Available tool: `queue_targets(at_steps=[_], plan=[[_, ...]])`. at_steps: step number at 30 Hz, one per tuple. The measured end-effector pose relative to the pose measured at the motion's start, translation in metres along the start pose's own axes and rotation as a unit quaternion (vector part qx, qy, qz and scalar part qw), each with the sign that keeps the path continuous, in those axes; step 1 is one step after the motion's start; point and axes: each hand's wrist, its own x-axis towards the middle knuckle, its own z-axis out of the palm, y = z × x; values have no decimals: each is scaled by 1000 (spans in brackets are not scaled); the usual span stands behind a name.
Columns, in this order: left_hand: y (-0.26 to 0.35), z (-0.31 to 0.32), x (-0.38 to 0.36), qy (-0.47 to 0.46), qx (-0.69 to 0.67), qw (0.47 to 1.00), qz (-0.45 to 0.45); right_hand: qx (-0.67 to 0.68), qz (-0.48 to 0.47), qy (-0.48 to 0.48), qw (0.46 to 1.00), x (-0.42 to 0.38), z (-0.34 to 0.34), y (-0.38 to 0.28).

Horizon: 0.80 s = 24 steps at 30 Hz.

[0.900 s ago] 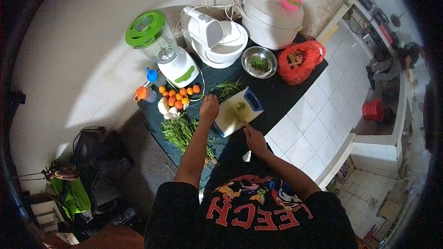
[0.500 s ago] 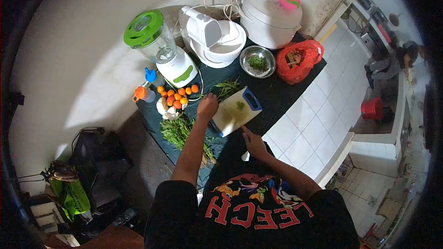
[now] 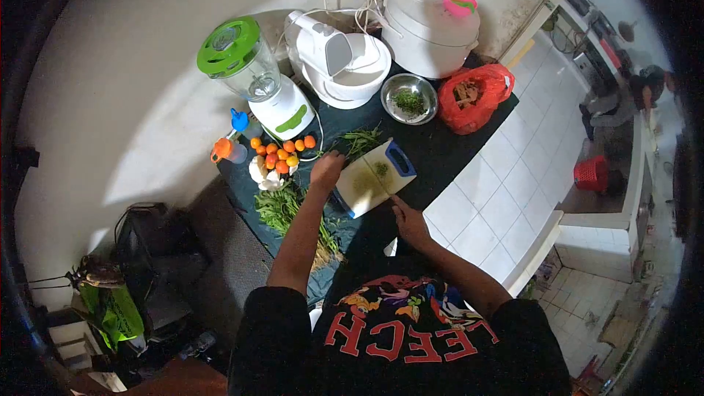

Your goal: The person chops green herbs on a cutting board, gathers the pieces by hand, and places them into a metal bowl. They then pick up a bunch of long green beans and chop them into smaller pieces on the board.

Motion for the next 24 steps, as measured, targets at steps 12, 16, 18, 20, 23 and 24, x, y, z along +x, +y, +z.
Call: queue_targets(at_steps=[12, 16, 18, 20, 23, 24], plan=[[8, -32, 19, -110, 36, 988, -100, -13, -34, 35, 999, -6, 17, 29], [28, -47, 4, -32, -17, 995, -89, -25, -71, 50, 996, -2, 19, 36], [48, -42, -7, 1, -62, 993, -98, 5, -25, 21, 999, -7, 12, 21], [59, -12, -12, -24, -81, 995, -57, 43, 66, -12, 997, -8, 5, 4], [75, 7, -21, -1, -69, 998, -10, 16, 21, 8, 1000, -6, 9, 7], [76, 16, -23, 2, -71, 997, -10, 12, 20, 8, 1000, -5, 9, 9]])
